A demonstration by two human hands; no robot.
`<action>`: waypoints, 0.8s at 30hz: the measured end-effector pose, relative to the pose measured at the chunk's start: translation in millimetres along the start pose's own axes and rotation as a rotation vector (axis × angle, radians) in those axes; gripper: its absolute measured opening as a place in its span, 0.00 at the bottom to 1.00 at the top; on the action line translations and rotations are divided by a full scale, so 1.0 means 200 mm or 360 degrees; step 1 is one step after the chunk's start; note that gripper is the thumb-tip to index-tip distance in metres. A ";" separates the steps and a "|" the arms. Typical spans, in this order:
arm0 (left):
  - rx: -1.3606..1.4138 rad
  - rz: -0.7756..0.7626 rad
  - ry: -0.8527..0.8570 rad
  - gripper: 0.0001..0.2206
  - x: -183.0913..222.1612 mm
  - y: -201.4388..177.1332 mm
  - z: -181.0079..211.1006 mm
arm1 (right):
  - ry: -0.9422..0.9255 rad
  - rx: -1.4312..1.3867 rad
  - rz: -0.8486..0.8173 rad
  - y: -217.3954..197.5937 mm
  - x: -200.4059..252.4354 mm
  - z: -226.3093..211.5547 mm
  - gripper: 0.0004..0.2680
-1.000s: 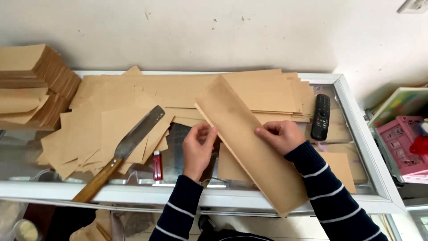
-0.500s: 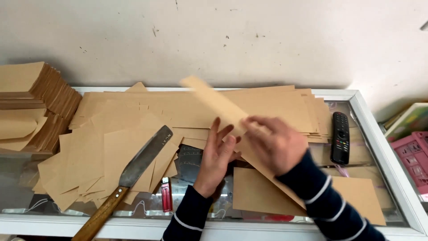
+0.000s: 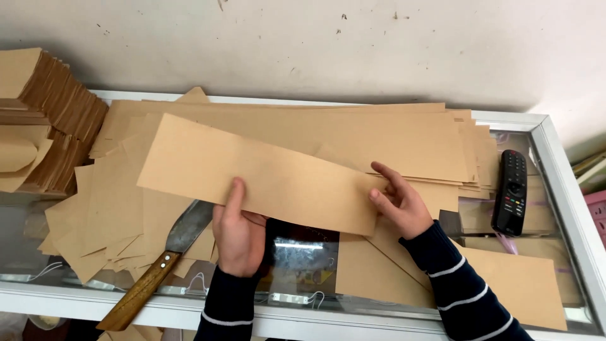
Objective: Cutting large sheets of brown paper into smaller rectangular pieces using a knife and a lighter for creasing on a glass counter.
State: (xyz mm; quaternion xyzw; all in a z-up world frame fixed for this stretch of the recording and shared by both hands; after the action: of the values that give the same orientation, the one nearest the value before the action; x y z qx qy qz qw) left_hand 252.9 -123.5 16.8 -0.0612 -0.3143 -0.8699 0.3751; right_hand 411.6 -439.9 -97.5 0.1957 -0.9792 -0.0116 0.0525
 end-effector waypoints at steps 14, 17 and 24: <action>-0.1006 0.0261 0.0780 0.09 0.03 -0.34 -0.07 | 0.0505 0.0025 0.0105 0.17 0.17 -0.16 0.11; -0.1354 -0.0090 0.1242 0.10 0.20 -0.18 -0.02 | 0.0545 0.0104 0.0105 0.18 0.18 -0.21 0.09; -0.2601 -0.1054 0.1875 0.29 0.34 -0.08 -0.29 | 0.0850 -0.0043 0.0144 0.22 0.17 -0.26 0.12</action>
State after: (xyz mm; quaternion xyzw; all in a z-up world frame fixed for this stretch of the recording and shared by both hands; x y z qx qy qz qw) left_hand 200.7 -190.7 -14.6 0.2251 0.5965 -0.7683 0.0575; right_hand 369.2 -412.6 -40.4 0.1471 -0.9381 0.0297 0.3121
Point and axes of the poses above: each hand's wrist, its own x-axis away from the middle knuckle, its own y-axis out of the palm, z = x × y, the point moved 2 cm from there along -x, towards the middle knuckle, and after that the axes turned 10 degrees about -x, right-handed, at the moved point
